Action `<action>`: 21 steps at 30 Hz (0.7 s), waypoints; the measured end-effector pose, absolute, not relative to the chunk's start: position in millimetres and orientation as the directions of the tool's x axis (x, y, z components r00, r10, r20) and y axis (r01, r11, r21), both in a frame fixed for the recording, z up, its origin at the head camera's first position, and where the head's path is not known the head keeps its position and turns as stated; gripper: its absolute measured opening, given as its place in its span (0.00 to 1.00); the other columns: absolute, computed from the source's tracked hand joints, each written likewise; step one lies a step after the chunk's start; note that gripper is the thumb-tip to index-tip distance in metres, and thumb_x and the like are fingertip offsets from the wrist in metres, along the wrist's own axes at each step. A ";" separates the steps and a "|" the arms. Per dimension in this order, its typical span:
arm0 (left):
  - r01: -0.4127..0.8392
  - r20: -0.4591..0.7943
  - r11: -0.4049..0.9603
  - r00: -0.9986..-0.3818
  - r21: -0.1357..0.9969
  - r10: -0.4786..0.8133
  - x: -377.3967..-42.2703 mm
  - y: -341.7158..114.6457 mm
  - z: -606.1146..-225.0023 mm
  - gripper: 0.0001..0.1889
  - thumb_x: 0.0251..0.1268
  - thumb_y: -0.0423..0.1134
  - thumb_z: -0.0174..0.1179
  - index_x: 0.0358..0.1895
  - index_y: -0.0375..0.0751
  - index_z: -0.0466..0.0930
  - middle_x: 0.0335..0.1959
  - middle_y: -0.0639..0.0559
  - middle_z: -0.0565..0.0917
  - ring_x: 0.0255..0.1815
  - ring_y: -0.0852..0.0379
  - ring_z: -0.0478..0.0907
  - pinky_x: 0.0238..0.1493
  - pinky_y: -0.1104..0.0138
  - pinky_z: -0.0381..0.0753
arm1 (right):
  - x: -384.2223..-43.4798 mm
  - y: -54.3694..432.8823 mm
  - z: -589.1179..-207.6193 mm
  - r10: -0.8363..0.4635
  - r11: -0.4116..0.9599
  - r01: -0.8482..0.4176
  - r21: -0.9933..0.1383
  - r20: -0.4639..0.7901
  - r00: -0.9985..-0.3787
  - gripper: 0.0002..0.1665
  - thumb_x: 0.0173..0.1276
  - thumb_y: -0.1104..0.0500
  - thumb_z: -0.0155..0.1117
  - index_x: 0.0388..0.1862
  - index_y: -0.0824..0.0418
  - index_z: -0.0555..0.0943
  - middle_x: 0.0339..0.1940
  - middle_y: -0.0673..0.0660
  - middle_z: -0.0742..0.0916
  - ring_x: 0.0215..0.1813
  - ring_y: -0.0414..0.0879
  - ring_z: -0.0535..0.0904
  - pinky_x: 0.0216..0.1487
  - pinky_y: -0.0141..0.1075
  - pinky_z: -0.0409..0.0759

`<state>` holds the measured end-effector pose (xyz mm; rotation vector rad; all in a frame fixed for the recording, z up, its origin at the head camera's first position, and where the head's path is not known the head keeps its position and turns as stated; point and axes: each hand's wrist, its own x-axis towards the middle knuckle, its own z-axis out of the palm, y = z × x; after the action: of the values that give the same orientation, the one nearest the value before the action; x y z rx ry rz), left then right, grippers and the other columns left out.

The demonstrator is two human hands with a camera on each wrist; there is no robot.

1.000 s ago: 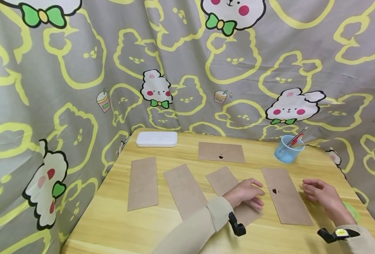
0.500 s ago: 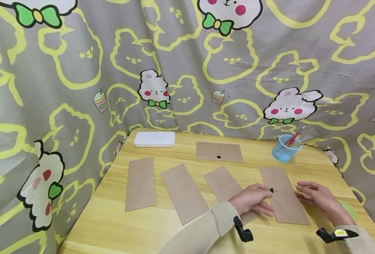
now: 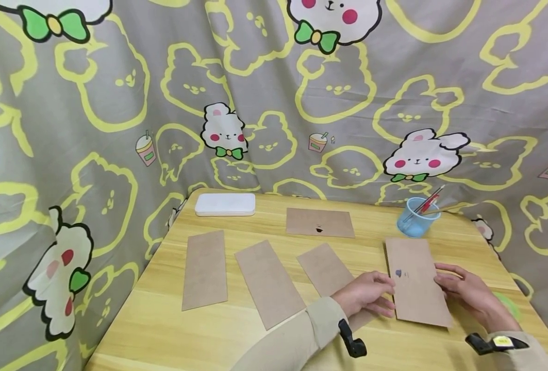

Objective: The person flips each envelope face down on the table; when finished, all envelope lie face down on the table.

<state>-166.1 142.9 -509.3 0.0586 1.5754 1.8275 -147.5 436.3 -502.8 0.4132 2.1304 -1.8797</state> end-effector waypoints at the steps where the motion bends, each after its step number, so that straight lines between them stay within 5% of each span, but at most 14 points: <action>1: -0.466 -0.399 0.008 -0.747 0.885 0.532 -165.0 143.3 -508.6 0.07 0.76 0.29 0.63 0.49 0.43 0.85 0.45 0.49 0.85 0.29 0.50 0.86 0.34 0.60 0.96 | -146.6 436.8 -502.7 0.034 0.078 0.392 -0.916 -0.391 -0.920 0.23 0.86 0.62 0.60 0.45 0.29 0.84 0.40 0.39 0.91 0.40 0.35 0.86 0.40 0.30 0.87; 7: -0.393 -0.376 0.080 -0.771 0.916 0.514 -159.1 143.5 -507.3 0.10 0.71 0.26 0.67 0.41 0.47 0.82 0.32 0.48 0.85 0.18 0.59 0.76 0.15 0.74 0.81 | -144.7 437.1 -501.7 0.032 -0.084 0.420 -0.903 -0.424 -0.905 0.22 0.86 0.62 0.60 0.42 0.31 0.86 0.40 0.42 0.93 0.42 0.35 0.89 0.42 0.31 0.90; 17: -0.246 -0.291 0.155 -0.820 0.957 0.493 -158.0 127.1 -506.1 0.11 0.72 0.26 0.68 0.43 0.48 0.81 0.30 0.49 0.88 0.19 0.59 0.79 0.22 0.65 0.90 | -141.4 432.7 -506.9 0.003 -0.204 0.371 -0.906 -0.380 -0.925 0.20 0.86 0.64 0.58 0.44 0.37 0.86 0.42 0.43 0.94 0.46 0.38 0.91 0.49 0.33 0.93; 21: -0.199 -0.293 0.228 -0.796 0.953 0.530 -161.0 114.4 -505.2 0.11 0.74 0.26 0.67 0.43 0.49 0.81 0.29 0.49 0.88 0.18 0.59 0.79 0.22 0.65 0.90 | -141.6 432.1 -510.1 0.006 -0.224 0.330 -0.917 -0.340 -0.940 0.19 0.89 0.60 0.54 0.45 0.37 0.85 0.44 0.40 0.91 0.46 0.38 0.90 0.50 0.34 0.93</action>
<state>-161.0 114.4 -505.2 0.3035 1.9254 1.6221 -141.6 432.1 -510.1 0.4033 1.8100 -2.2696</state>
